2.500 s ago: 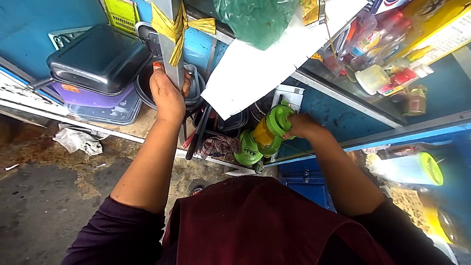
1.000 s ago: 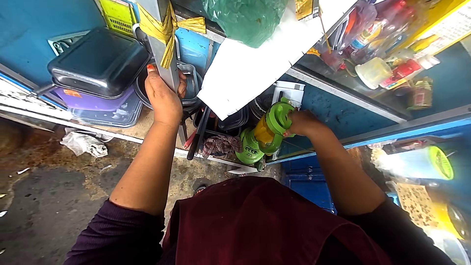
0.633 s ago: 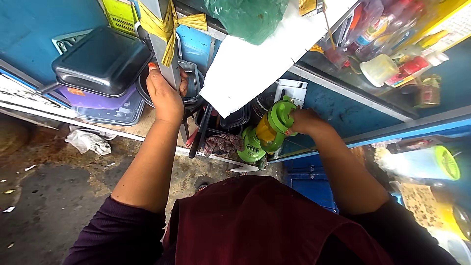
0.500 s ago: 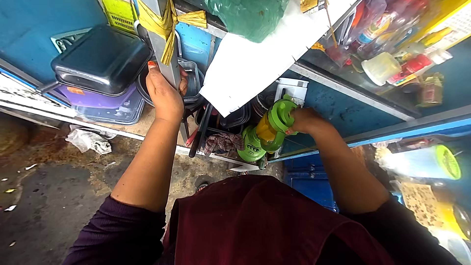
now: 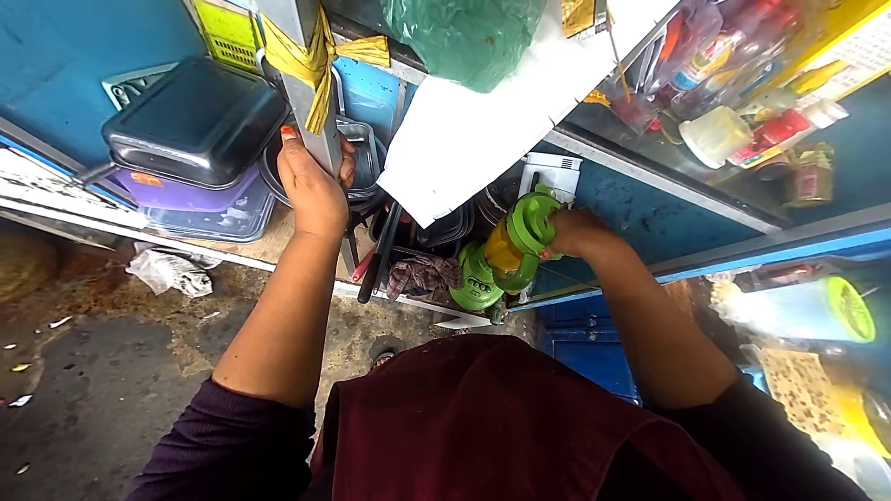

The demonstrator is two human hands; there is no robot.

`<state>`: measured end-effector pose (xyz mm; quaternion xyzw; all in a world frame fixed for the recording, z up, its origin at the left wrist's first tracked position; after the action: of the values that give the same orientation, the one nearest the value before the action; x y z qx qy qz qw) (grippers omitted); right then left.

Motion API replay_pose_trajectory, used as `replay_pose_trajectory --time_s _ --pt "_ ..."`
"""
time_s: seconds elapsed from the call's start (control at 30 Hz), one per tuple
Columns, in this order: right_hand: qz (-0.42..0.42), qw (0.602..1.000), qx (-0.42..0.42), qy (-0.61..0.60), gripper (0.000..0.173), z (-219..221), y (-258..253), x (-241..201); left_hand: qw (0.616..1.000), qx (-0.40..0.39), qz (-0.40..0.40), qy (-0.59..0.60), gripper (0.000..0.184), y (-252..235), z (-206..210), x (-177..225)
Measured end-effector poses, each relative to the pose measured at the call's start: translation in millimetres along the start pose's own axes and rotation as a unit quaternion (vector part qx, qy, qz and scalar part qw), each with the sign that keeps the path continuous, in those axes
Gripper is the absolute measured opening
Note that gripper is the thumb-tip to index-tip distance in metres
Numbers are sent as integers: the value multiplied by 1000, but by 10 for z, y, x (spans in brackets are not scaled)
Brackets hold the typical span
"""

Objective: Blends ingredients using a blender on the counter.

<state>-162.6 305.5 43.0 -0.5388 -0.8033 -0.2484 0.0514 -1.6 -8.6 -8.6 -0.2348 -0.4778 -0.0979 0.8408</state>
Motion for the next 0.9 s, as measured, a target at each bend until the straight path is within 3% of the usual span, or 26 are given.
replay_pose_trajectory --time_s 0.43,0.9 --pt "-5 1000 -4 -10 83 -35 54 -7 1000 -2 7 6 55 -10 -4 -26" --pt "-11 1000 -5 -7 91 -1 44 24 1000 8 -1 -3 55 8 7 -11"
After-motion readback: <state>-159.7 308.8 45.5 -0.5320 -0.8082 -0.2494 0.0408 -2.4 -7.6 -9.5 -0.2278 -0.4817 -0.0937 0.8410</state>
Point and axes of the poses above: each hand's wrist, its own y-axis away from the middle knuckle, its own z-axis out of the palm, x = y × z, the point moved 1 cm from there along -y, towards the middle knuckle, and after that the axes turned 14 degrees about x, right-handed, at the moved point
